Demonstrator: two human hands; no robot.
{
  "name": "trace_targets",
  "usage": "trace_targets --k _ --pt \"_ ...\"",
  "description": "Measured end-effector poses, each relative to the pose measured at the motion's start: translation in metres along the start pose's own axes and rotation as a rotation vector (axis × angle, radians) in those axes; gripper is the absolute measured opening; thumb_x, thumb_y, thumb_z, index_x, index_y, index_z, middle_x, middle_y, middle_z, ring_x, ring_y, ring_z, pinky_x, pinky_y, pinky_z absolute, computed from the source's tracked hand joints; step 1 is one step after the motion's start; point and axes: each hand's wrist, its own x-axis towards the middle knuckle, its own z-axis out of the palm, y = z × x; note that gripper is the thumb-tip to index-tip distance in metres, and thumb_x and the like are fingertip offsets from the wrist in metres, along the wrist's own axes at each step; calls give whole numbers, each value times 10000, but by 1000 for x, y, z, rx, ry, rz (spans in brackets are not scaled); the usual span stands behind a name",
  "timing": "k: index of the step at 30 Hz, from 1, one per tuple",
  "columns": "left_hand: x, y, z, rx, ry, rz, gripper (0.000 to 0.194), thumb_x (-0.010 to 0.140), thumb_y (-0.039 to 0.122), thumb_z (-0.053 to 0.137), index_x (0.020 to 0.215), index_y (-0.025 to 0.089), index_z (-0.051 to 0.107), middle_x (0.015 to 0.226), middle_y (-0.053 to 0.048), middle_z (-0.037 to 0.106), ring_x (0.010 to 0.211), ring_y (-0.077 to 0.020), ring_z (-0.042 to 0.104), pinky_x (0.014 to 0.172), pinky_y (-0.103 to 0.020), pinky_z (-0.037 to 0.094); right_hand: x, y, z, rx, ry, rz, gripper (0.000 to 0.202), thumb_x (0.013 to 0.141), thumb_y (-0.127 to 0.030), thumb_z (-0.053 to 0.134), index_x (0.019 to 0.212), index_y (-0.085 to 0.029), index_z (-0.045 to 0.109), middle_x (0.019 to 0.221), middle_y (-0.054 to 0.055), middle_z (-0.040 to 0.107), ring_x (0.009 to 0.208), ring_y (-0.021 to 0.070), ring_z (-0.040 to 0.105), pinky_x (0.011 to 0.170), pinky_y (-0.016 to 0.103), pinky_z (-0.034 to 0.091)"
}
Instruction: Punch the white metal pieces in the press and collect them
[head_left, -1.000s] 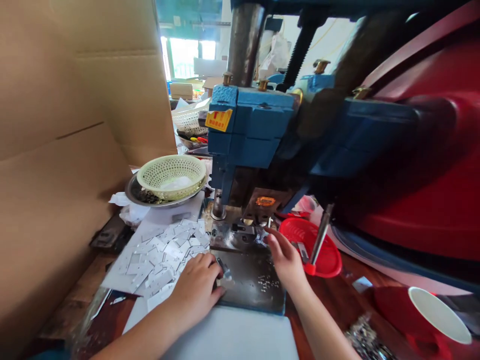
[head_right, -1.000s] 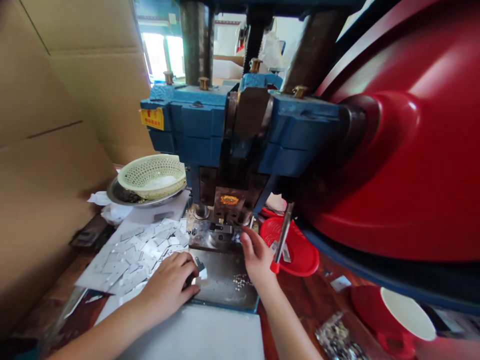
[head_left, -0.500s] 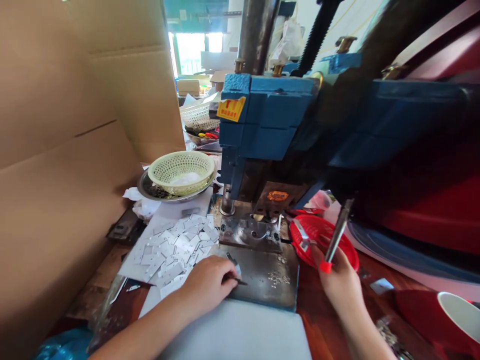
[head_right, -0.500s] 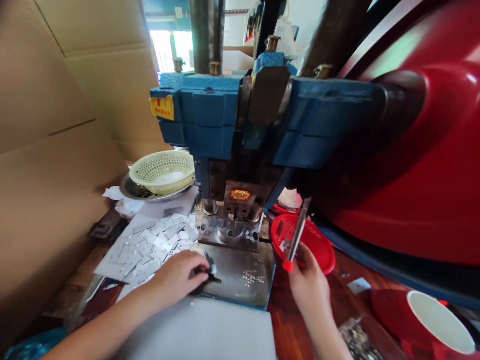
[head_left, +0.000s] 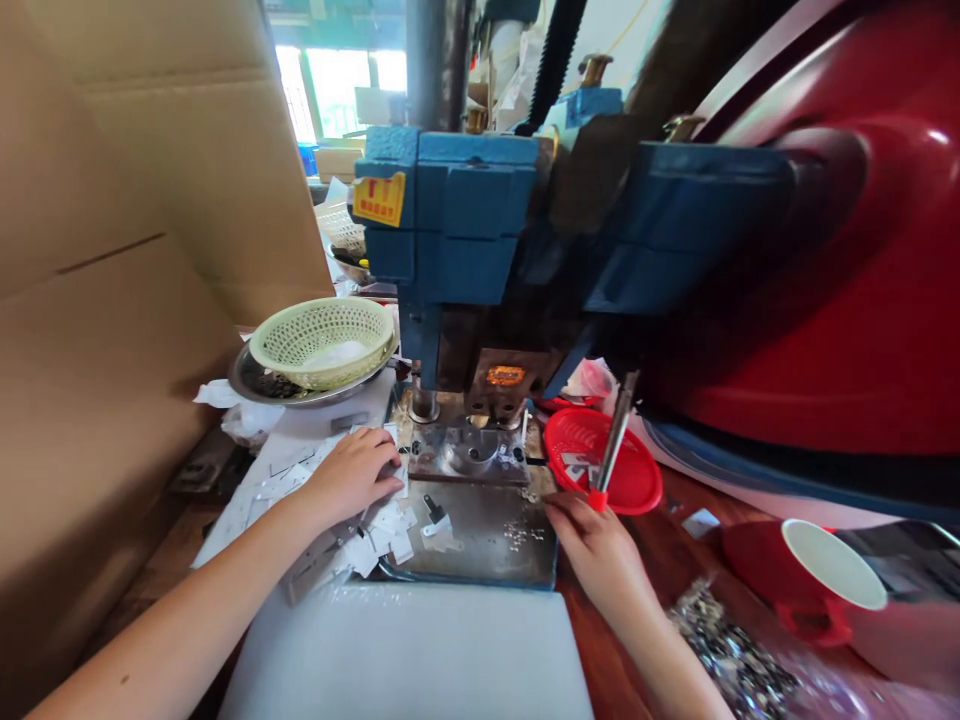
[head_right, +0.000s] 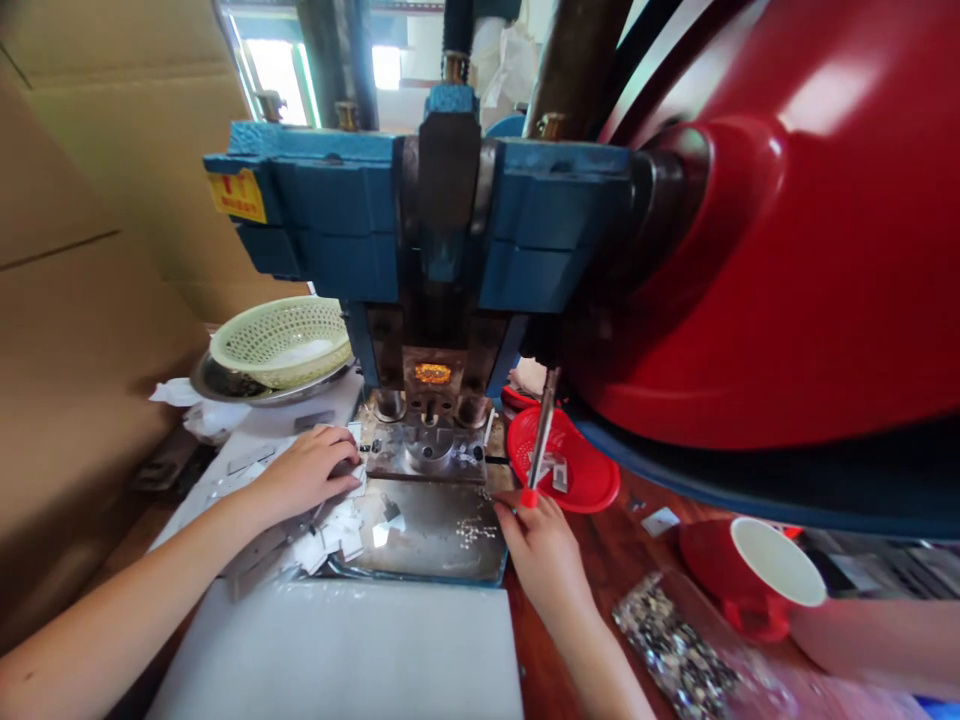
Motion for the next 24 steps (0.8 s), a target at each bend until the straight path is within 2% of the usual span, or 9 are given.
trace_targets --k 5,9,11,14,17,20,24 --pt "-5 4 1 -101 34 -58 117 747 315 659 784 217 607 895 -14 606 900 -218 543 803 -331 399 9 -5 9 -112 -119 -151 232 862 -273 455 840 -236 683 884 39 668 833 209 621 791 355 478" --pt "-11 14 -2 -231 53 -143 156 796 362 591 738 218 600 786 -4 624 789 -198 567 718 -307 409 13 -13 12 -180 -115 -188 191 850 -224 472 794 -226 655 824 32 637 796 202 598 750 347 467" --pt "-14 24 -1 -472 91 -208 199 837 401 530 782 217 585 757 6 632 745 -179 582 693 -292 427 18 -22 12 -137 -63 -218 165 845 -220 480 767 -215 626 799 34 624 779 199 588 728 341 464" --pt "-14 43 4 -1083 119 -415 262 885 458 453 898 212 541 733 6 637 701 -155 627 609 -248 463 36 -43 16 -46 67 -293 149 852 -230 484 771 -203 607 788 43 617 777 201 571 730 345 459" --pt "-11 60 5 -1565 7 -666 269 895 436 466 1016 204 529 804 -19 658 662 -138 661 495 -191 464 60 -63 23 -65 140 -382 170 862 -231 481 813 -198 640 826 59 629 795 211 552 745 361 448" --pt "-7 69 0 -1813 -126 -735 297 930 390 423 1063 158 552 948 -82 680 718 -131 681 543 -181 516 77 -72 28 -164 145 -448 211 867 -234 482 878 -213 692 834 74 636 822 232 540 725 375 444" --pt "-6 69 -6 -1968 -188 -673 425 934 464 383 1094 119 573 1009 -128 685 790 -156 693 602 -181 544 78 -68 25 -200 129 -514 236 866 -237 495 978 -240 703 895 85 636 896 251 536 746 398 455"
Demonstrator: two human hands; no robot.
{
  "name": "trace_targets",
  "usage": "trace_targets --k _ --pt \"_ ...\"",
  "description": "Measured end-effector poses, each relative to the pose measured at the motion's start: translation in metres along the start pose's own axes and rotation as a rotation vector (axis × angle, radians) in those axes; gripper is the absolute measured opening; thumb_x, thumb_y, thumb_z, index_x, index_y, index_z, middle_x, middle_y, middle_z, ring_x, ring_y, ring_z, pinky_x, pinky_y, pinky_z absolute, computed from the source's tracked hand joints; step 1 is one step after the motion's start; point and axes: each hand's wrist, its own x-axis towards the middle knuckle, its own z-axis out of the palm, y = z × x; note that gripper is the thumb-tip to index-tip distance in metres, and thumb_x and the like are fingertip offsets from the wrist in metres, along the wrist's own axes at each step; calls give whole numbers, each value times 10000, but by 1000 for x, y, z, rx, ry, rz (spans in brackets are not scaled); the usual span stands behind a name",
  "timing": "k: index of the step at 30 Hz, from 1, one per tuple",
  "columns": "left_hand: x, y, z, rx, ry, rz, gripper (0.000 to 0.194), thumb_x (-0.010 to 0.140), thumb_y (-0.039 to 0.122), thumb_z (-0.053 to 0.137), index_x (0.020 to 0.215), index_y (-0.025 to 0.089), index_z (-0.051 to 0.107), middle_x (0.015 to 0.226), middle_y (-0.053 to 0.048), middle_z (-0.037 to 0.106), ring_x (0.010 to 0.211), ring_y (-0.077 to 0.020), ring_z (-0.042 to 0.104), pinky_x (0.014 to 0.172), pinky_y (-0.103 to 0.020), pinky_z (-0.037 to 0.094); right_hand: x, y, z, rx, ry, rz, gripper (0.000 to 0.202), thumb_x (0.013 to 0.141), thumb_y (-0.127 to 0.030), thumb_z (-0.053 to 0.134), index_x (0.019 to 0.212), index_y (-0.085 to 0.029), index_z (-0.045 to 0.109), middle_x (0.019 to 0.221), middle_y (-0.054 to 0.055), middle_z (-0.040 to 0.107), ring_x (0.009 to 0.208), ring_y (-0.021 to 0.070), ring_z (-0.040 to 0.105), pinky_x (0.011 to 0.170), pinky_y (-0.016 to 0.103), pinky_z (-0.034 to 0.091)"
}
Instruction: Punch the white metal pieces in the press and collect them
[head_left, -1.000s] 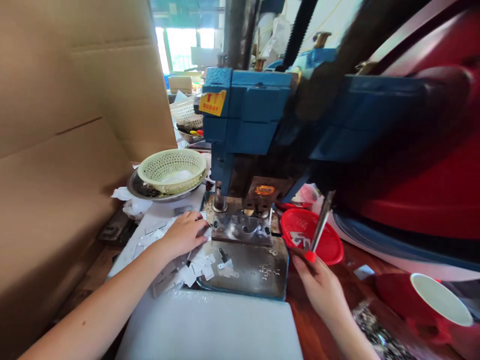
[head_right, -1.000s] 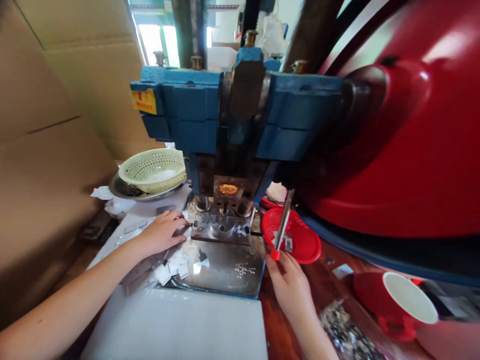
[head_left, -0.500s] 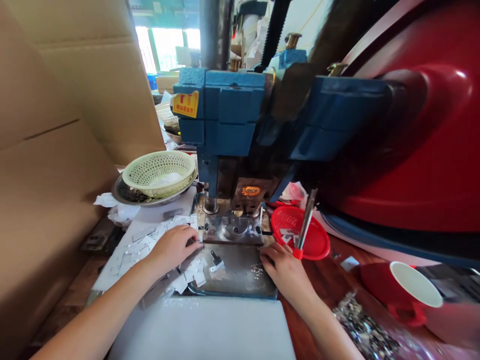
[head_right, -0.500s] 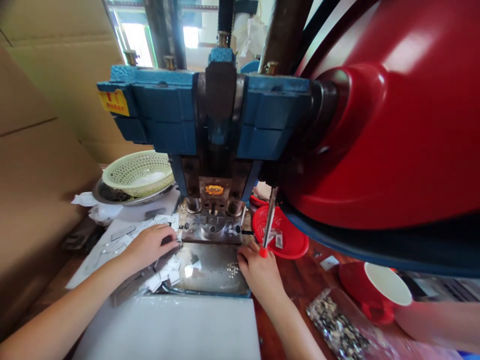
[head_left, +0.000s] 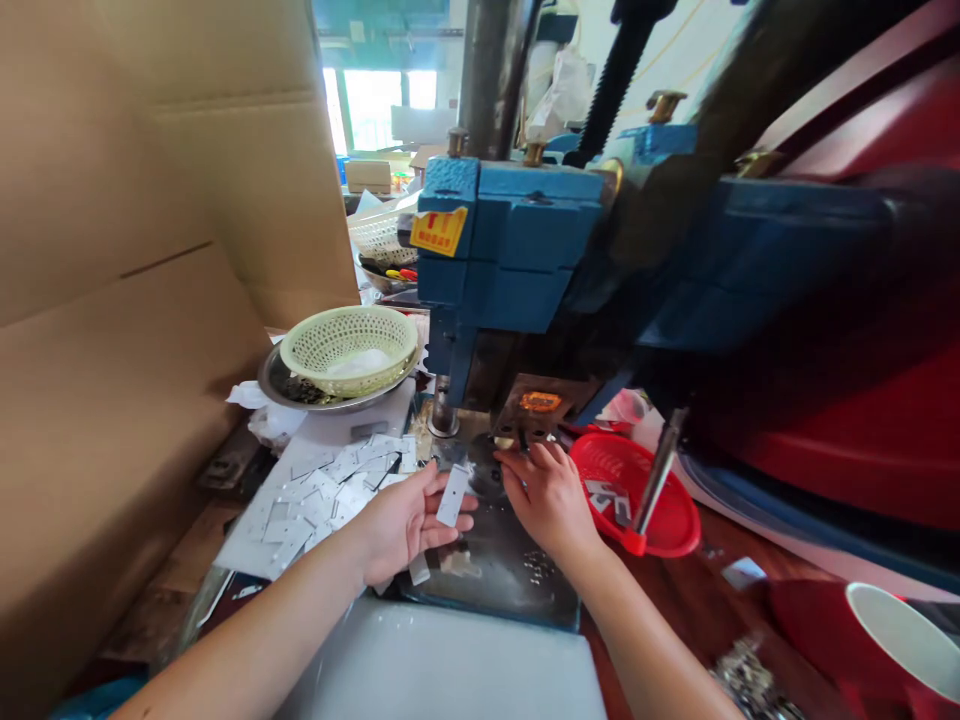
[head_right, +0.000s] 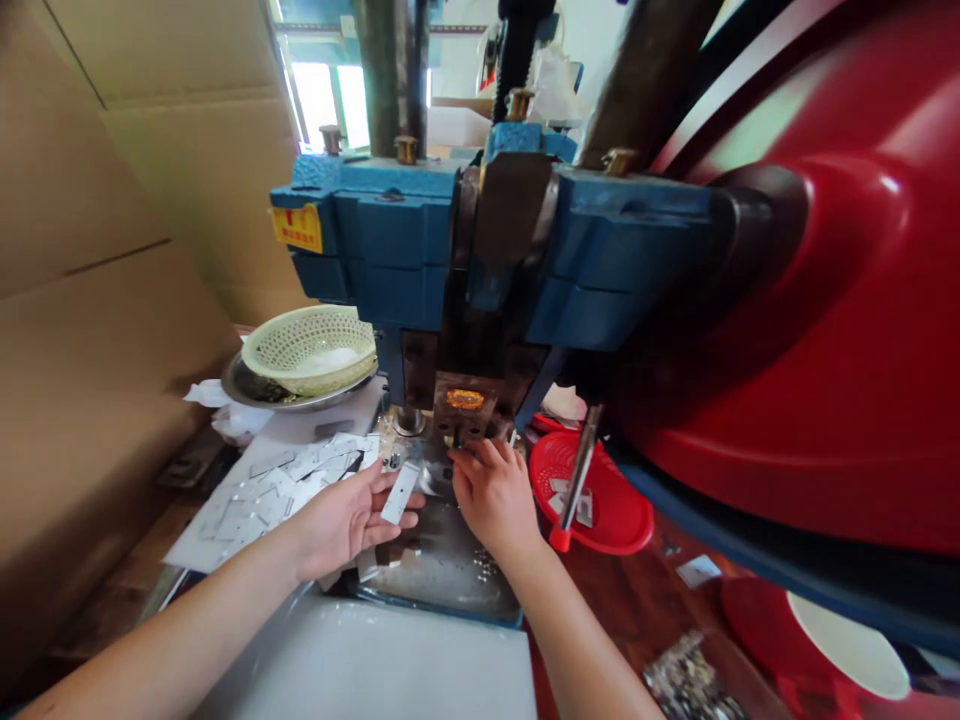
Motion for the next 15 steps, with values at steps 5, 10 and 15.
trace_targets --k 5,10,15 --pt "5 1 -2 -13 -90 -27 520 918 517 380 1084 85 617 1009 -144 689 785 -159 695 589 -168 541 -11 -2 -9 183 56 4 270 892 -260 466 1084 -222 652 993 79 648 949 228 567 828 414 479" --pt "8 0 7 23 -100 -42 510 919 509 392 975 78 659 923 -127 692 721 -147 689 592 -185 542 -11 -23 -19 286 -74 -17 309 904 -292 465 1193 -262 571 1086 61 640 989 203 595 847 372 498" --pt "4 -3 11 5 33 98 394 919 415 454 965 89 669 945 -121 695 729 -133 673 584 -178 534 -25 -28 -22 168 18 -150 163 886 -209 484 902 -240 643 907 43 668 844 181 608 777 341 496"
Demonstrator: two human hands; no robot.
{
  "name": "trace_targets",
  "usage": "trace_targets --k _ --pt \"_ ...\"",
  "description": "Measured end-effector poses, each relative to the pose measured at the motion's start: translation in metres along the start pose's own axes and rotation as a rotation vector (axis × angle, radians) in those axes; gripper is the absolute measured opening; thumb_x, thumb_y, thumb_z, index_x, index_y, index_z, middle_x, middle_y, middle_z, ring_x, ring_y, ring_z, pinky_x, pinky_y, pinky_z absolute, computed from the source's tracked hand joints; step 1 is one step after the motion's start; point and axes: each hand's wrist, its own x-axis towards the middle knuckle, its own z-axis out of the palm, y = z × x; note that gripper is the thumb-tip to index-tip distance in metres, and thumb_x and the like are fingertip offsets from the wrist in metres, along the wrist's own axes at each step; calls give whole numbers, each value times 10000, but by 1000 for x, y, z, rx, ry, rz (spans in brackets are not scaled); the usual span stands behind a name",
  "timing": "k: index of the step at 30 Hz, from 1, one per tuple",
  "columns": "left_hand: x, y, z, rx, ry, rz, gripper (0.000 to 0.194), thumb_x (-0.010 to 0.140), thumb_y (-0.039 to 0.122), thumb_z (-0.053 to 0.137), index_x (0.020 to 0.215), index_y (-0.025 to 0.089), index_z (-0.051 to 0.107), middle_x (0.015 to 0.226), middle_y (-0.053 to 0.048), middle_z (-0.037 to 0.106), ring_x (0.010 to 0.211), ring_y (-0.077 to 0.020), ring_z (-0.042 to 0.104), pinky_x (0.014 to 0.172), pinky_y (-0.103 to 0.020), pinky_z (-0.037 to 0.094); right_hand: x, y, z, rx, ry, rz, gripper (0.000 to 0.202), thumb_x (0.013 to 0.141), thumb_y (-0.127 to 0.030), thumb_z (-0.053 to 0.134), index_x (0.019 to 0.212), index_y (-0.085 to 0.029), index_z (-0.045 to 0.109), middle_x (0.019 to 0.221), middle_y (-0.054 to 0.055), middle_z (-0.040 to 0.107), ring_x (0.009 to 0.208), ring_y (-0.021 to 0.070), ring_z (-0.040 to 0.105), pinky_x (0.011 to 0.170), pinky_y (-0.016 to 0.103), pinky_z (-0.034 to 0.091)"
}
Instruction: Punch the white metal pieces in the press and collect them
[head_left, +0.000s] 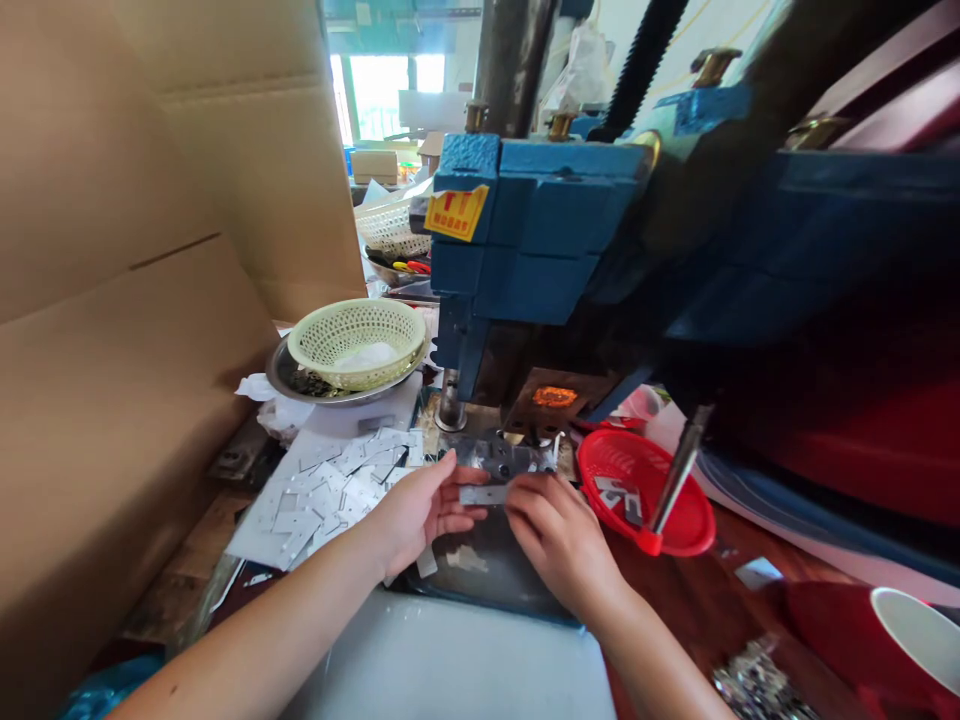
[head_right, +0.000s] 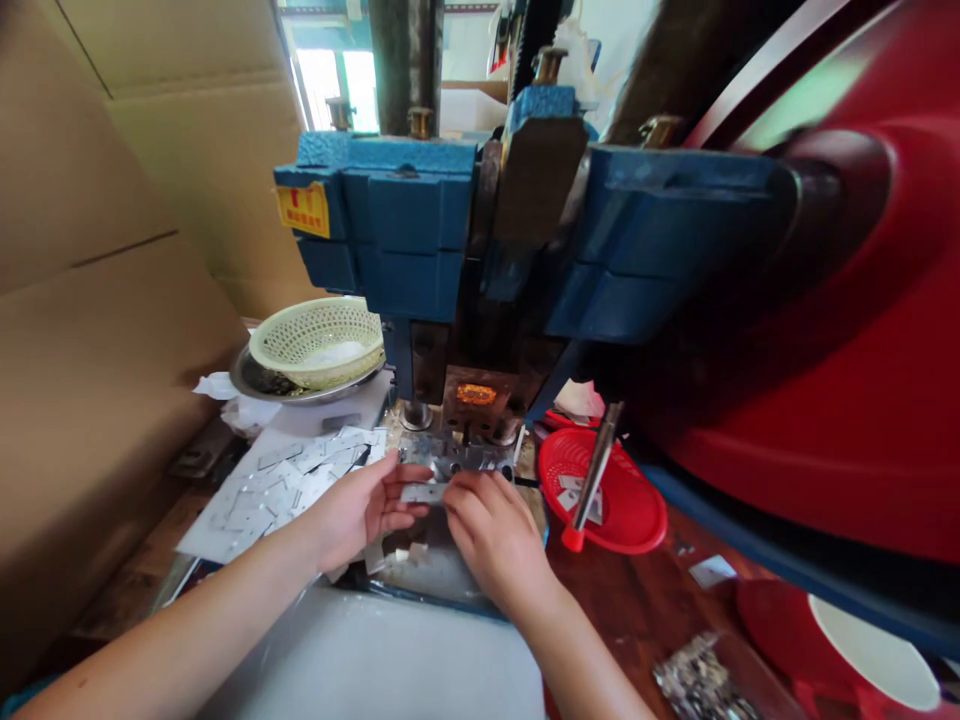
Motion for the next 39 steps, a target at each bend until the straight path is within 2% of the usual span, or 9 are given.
trace_targets --k 5,10,14,17,21,25,30,34,39 --pt "0 -8 -5 183 9 215 246 856 258 527 1031 140 652 1019 -96 700 890 -174 653 728 -248 527 -16 3 2 -93 66 -58 160 864 -183 518 896 -268 650 935 28 684 917 191 598 822 349 467" --pt "17 -9 6 983 113 642 166 782 202 601 928 209 679 887 -22 687 811 -183 622 785 -319 486 -7 15 15 83 145 221 102 888 -232 498 883 -235 599 839 32 654 812 191 596 730 342 481" --pt "45 0 17 1214 274 855 92 803 231 600 842 205 680 897 -30 637 889 -194 591 856 -347 455 10 28 29 116 191 392 109 866 -276 500 876 -220 593 854 51 630 836 218 580 744 366 472" --pt "63 5 18 1203 328 806 114 766 191 617 862 194 679 999 -52 618 1000 -214 569 947 -371 420 19 38 35 117 188 473 108 817 -282 517 819 -214 601 870 66 604 833 228 569 727 368 472" --pt "78 5 17 1148 212 676 287 779 159 561 1051 199 643 1080 -55 643 1062 -223 564 977 -373 412 23 49 43 212 199 531 108 760 -293 529 780 -205 589 828 52 578 788 216 556 696 351 470" --pt "80 8 21 1148 151 651 320 783 132 532 1078 199 637 1074 -45 665 1033 -209 586 947 -336 434 21 52 49 276 207 550 165 762 -320 516 831 -194 597 852 56 585 808 215 557 712 353 470" --pt "42 12 12 1283 303 814 217 830 231 542 1025 184 626 1092 -71 610 1059 -228 532 960 -374 388 2 43 29 326 187 594 235 840 -371 486 957 -201 600 941 65 607 836 199 578 710 325 474" --pt "2 -8 -11 1589 -33 666 125 843 289 553 848 219 657 882 -32 610 884 -208 551 813 -349 429 -26 40 6 302 124 627 190 853 -360 492 874 -227 626 841 32 639 805 191 597 727 318 469" --pt "-9 -41 -28 1687 21 563 120 754 274 673 857 224 639 933 -35 582 918 -225 521 813 -358 407 -48 45 7 117 98 570 204 884 -318 459 875 -211 632 852 44 658 851 202 600 781 343 467"
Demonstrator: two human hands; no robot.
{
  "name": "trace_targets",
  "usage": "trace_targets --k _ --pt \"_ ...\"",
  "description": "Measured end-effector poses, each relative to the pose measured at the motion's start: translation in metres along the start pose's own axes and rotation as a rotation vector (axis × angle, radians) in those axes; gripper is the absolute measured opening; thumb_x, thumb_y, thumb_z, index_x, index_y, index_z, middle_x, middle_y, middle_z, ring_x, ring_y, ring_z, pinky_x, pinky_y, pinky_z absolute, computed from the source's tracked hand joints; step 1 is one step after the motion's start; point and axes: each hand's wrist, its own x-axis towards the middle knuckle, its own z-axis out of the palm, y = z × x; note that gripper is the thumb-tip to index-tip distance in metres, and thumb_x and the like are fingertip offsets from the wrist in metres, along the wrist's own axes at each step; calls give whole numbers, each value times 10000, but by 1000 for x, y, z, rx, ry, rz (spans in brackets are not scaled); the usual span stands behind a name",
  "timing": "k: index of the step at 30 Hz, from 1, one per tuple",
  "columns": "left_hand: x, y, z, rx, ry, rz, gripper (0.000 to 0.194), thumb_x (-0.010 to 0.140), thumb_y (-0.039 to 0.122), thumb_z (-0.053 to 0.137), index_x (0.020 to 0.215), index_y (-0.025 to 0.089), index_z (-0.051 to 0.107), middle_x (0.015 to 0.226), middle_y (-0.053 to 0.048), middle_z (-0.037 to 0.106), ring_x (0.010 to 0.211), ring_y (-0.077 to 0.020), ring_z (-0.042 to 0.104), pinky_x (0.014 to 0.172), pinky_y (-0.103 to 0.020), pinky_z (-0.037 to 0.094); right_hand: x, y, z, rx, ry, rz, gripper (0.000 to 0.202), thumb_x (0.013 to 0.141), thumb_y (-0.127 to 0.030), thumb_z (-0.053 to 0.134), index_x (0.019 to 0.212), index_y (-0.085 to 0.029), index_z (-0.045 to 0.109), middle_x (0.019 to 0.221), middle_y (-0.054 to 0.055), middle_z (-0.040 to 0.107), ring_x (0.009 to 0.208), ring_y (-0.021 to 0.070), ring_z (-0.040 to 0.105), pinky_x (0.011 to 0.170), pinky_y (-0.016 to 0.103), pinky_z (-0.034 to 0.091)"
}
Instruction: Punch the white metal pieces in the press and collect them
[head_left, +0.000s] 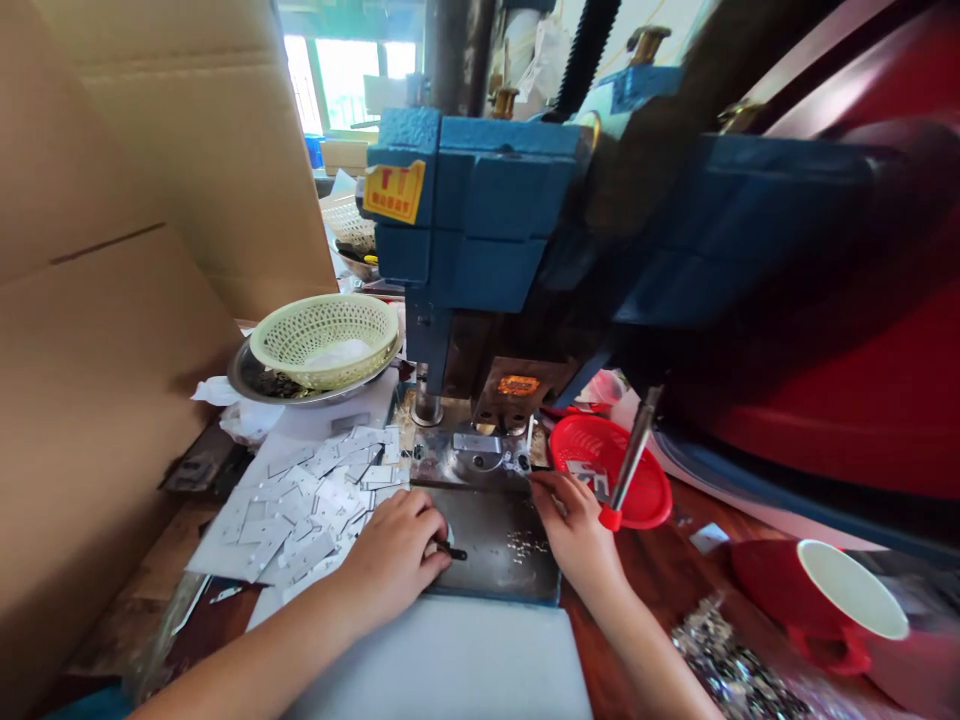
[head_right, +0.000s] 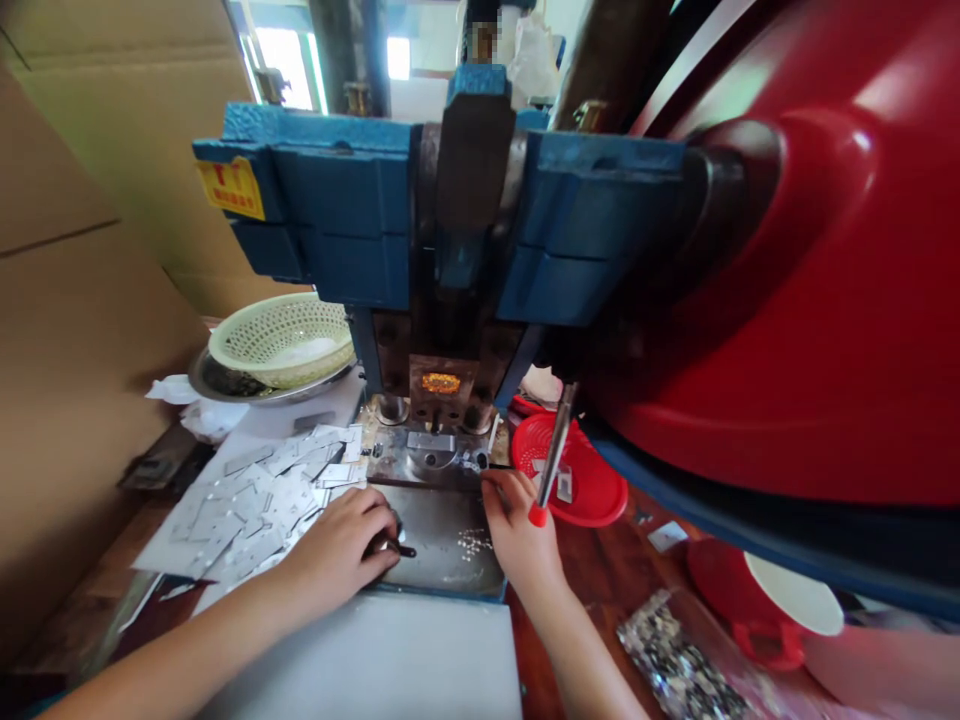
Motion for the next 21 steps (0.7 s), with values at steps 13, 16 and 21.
trace_targets --k 13,16,21 --pt "-3 3 16 -116 94 87 57 816 217 601 762 204 584 772 -2 635 768 -174 567 710 -302 412 -9 11 12 -343 -23 -315 237 914 -279 456 1013 -193 653 968 69 640 928 205 563 844 359 445" --pt "-3 0 18 -104 141 116 70 830 217 585 763 202 576 767 -5 634 750 -172 563 695 -299 416 -8 12 14 -323 -19 -311 227 916 -284 461 1024 -195 641 962 63 638 912 202 566 835 357 442" --pt "-4 -4 18 -135 213 135 59 851 211 552 813 214 598 790 -10 636 767 -172 571 709 -298 433 -7 11 14 -312 -19 -323 199 917 -254 459 894 -206 650 912 50 640 866 198 555 819 361 425"
